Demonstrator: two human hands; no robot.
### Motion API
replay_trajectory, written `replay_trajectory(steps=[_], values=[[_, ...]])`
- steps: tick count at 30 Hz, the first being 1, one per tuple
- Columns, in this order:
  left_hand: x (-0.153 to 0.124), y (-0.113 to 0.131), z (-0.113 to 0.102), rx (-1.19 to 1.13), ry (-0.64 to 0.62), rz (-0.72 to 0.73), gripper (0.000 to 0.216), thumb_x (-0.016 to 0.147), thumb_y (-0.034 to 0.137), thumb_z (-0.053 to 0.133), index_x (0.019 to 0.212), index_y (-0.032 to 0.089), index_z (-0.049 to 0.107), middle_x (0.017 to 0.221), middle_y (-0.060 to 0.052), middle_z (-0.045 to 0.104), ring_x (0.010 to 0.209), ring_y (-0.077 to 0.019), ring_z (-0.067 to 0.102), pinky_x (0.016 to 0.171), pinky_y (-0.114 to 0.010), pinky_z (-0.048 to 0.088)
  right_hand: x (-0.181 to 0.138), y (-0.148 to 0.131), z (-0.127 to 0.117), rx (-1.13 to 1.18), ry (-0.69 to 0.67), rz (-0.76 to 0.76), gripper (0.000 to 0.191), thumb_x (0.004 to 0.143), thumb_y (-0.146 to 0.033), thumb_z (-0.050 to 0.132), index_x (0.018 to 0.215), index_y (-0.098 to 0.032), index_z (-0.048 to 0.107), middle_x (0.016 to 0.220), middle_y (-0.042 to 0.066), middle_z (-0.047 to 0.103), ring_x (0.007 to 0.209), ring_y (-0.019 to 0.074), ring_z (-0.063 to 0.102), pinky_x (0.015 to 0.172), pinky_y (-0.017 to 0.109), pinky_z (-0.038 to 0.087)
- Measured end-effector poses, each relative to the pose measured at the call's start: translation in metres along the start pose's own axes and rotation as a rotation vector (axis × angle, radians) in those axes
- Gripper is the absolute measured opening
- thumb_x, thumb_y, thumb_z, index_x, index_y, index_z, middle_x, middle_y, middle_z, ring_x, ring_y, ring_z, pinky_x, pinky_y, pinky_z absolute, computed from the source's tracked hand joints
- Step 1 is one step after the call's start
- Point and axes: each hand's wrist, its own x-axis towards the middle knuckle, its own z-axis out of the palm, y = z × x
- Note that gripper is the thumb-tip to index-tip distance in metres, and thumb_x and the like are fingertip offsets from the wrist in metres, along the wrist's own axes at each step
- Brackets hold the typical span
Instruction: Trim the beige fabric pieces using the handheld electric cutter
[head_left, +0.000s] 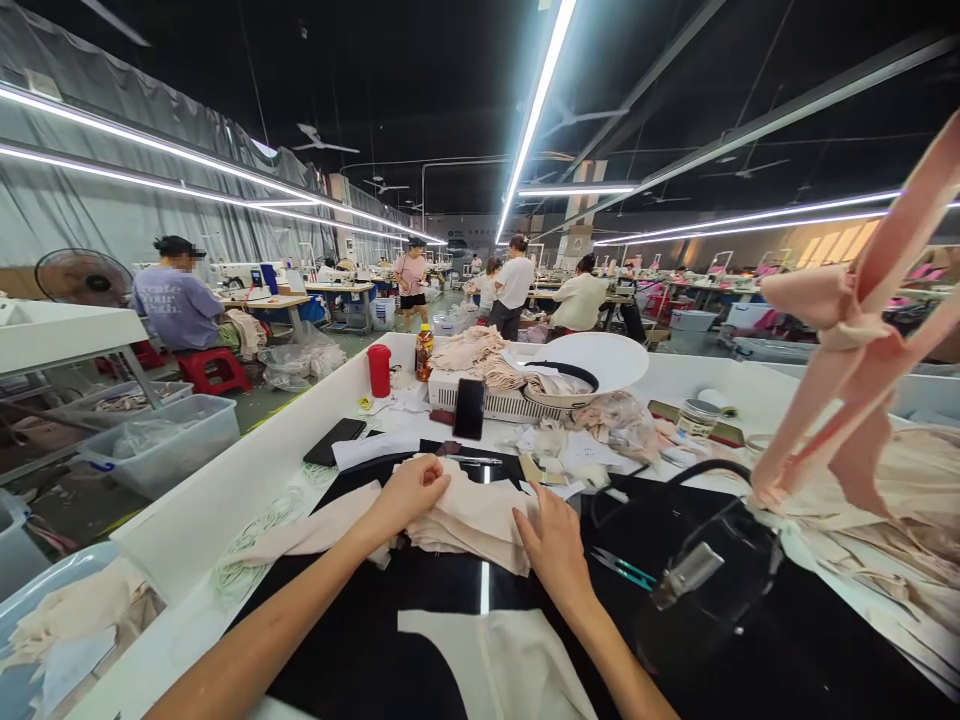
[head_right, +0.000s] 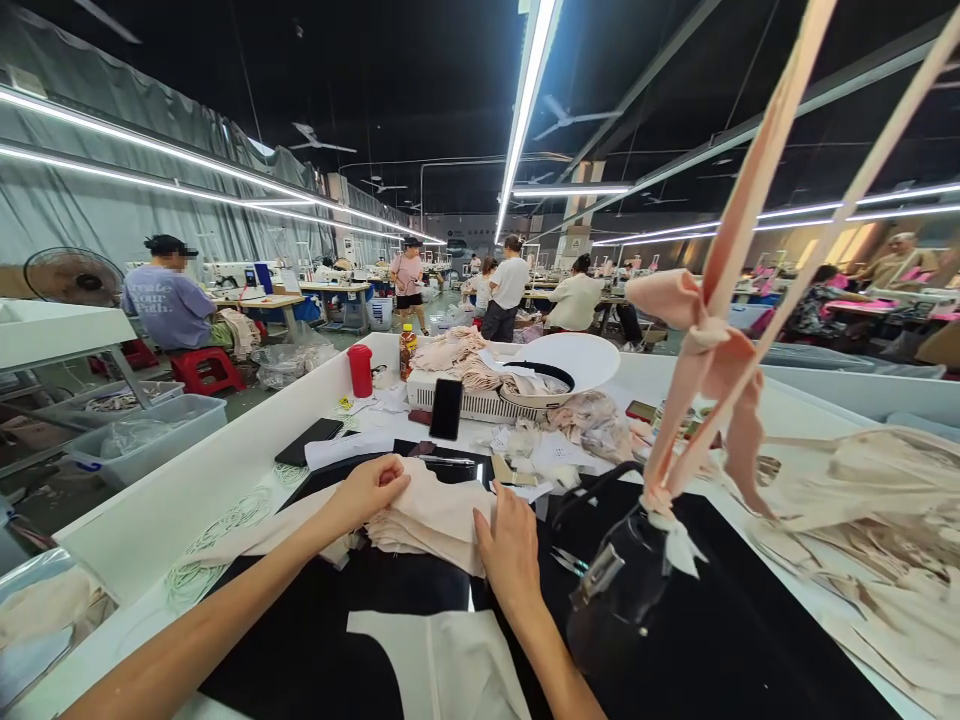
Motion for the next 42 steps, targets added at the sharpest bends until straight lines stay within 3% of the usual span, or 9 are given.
replay_trajectory(steps=[7,15,18,21,24,27,32,38,42], values=[[-0.01,-0.037,0.002,-0.163,-0.053,-0.057,0.024,0.091,0.044,0.056,0.094,0.021,0.058,0.059,0.007,0.05,0.058,-0.0192,0.067,0.052,-0.023,0.042,-0.008,-0.004,0.011,-0.132,-0.063,-0.069,0.04,0.096,-0.034,0.05,0.13,-0.021,0.068,0.138,0.014,0.067,0.133,0.0366,0.053,0.111,0.055,0.042],[-0.009,-0.04,0.006,-0.118,-0.047,-0.088,0.061,0.092,0.04,0.055,0.146,0.01,0.056,0.062,0.006,0.055,0.048,-0.0176,0.06,0.056,-0.027,0.045,-0.011,-0.012,0.002,-0.191,-0.109,-0.116,0.033,0.096,-0.028,0.052,0.121,-0.022,0.071,0.135,0.014,0.069,0.13,0.0358,0.057,0.11,0.056,0.044],[-0.013,-0.033,0.0,-0.032,-0.01,-0.075,0.059,0.094,0.035,0.053,0.149,0.011,0.054,0.072,0.001,0.063,0.061,-0.0214,0.066,0.068,-0.03,0.049,-0.016,-0.02,-0.008,-0.147,-0.157,-0.147,0.036,0.098,-0.031,0.051,0.127,-0.021,0.07,0.137,0.015,0.068,0.132,0.0356,0.057,0.112,0.056,0.044],[-0.024,-0.026,-0.008,0.072,0.054,-0.054,0.055,0.097,0.031,0.051,0.149,0.014,0.052,0.105,-0.01,0.068,0.099,-0.0292,0.067,0.089,-0.035,0.047,-0.031,-0.029,-0.023,-0.07,-0.265,-0.189,0.034,0.102,-0.036,0.049,0.125,-0.023,0.071,0.129,0.013,0.072,0.126,0.0309,0.063,0.11,0.049,0.049],[-0.046,-0.018,-0.011,0.128,0.038,-0.022,0.04,0.101,0.03,0.047,0.137,0.017,0.059,0.123,-0.014,0.062,0.117,-0.0319,0.059,0.098,-0.039,0.042,-0.053,-0.036,-0.036,-0.012,-0.391,-0.209,0.032,0.103,-0.036,0.05,0.123,-0.025,0.073,0.124,0.01,0.075,0.119,0.027,0.068,0.105,0.041,0.054],[-0.077,-0.012,-0.004,0.118,-0.112,0.025,0.023,0.102,0.036,0.052,0.101,0.021,0.069,0.102,-0.007,0.066,0.098,-0.027,0.062,0.09,-0.035,0.043,-0.071,-0.038,-0.041,0.002,-0.474,-0.208,0.031,0.101,-0.031,0.056,0.126,-0.024,0.072,0.123,0.01,0.076,0.117,0.0272,0.069,0.103,0.04,0.055],[-0.12,-0.01,0.023,0.049,-0.277,0.054,0.01,0.085,0.025,0.075,0.091,0.022,0.069,0.103,-0.005,0.064,0.101,-0.0267,0.059,0.089,-0.035,0.042,-0.082,-0.035,-0.037,-0.044,-0.534,-0.186,0.027,0.091,-0.02,0.063,0.115,-0.022,0.075,0.11,0.013,0.075,0.105,0.0342,0.068,0.093,0.049,0.054],[-0.126,-0.006,0.025,-0.193,-0.313,0.009,0.008,0.082,0.019,0.07,0.079,0.019,0.062,0.099,-0.005,0.063,0.1,-0.0253,0.057,0.094,-0.038,0.042,-0.079,-0.045,-0.043,-0.01,-0.57,-0.178,0.02,0.1,-0.027,0.051,0.085,-0.023,0.064,0.093,0.006,0.069,0.089,0.0245,0.062,0.082,0.037,0.049],[-0.116,-0.005,0.016,-0.501,-0.366,-0.088,0.023,0.085,0.039,0.069,0.082,0.02,0.056,0.092,-0.004,0.069,0.089,-0.0213,0.066,0.087,-0.036,0.052,-0.074,-0.052,-0.051,0.237,-0.612,-0.055,0.032,0.106,-0.046,0.039,0.085,-0.024,0.05,0.078,-0.001,0.055,0.071,0.0163,0.05,0.066,0.028,0.041]])
